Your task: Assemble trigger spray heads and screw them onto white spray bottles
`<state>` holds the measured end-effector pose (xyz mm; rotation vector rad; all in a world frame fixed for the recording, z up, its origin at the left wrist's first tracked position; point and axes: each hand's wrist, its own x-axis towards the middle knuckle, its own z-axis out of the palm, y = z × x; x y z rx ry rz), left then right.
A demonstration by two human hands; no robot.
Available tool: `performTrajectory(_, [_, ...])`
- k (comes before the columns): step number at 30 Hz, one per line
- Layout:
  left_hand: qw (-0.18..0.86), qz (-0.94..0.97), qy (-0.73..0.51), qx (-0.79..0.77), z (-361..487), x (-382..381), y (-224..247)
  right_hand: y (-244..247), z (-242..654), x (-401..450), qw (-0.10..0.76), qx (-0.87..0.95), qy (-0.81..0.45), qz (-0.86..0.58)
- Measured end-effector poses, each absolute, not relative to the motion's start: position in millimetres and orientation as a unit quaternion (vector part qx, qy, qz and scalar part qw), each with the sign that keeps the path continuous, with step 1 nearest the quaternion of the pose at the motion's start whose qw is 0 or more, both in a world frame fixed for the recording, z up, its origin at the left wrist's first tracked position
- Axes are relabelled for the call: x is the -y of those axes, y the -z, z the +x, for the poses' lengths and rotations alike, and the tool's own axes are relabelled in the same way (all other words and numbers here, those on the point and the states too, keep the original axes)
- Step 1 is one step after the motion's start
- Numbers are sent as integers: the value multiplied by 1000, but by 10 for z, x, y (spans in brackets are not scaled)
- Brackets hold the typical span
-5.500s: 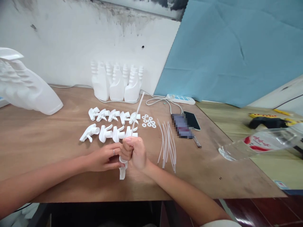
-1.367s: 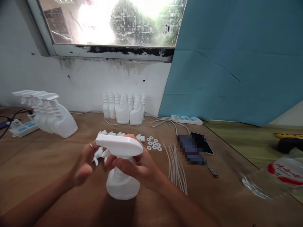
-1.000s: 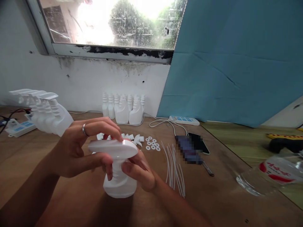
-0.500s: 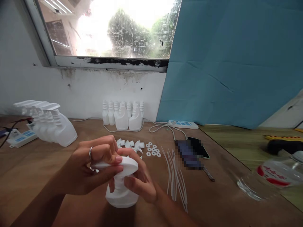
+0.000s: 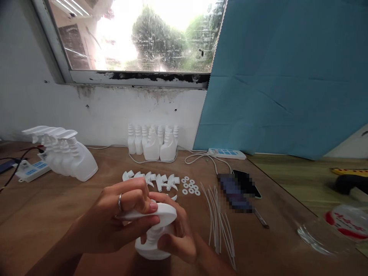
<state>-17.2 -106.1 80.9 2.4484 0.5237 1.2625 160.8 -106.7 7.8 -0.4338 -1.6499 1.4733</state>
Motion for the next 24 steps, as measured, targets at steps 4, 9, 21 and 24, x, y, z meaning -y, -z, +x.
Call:
performTrajectory(4, [169,864,-437,-183,-200,1090,-801,-64,1632,1124,446,658,-560,-233])
performTrajectory(9, [185,872,-417,-174,-252,1135,-802,-29,1596,1118,475,689,-510,-201])
performTrajectory(21, [234,857,-418,-192,-324,1031,-792,-95,1526,1025,440,670,-562,-203])
performTrajectory(24, [234,847,-434,-198,-427,973,-788,-187,1551,953,358,694,-598,-182])
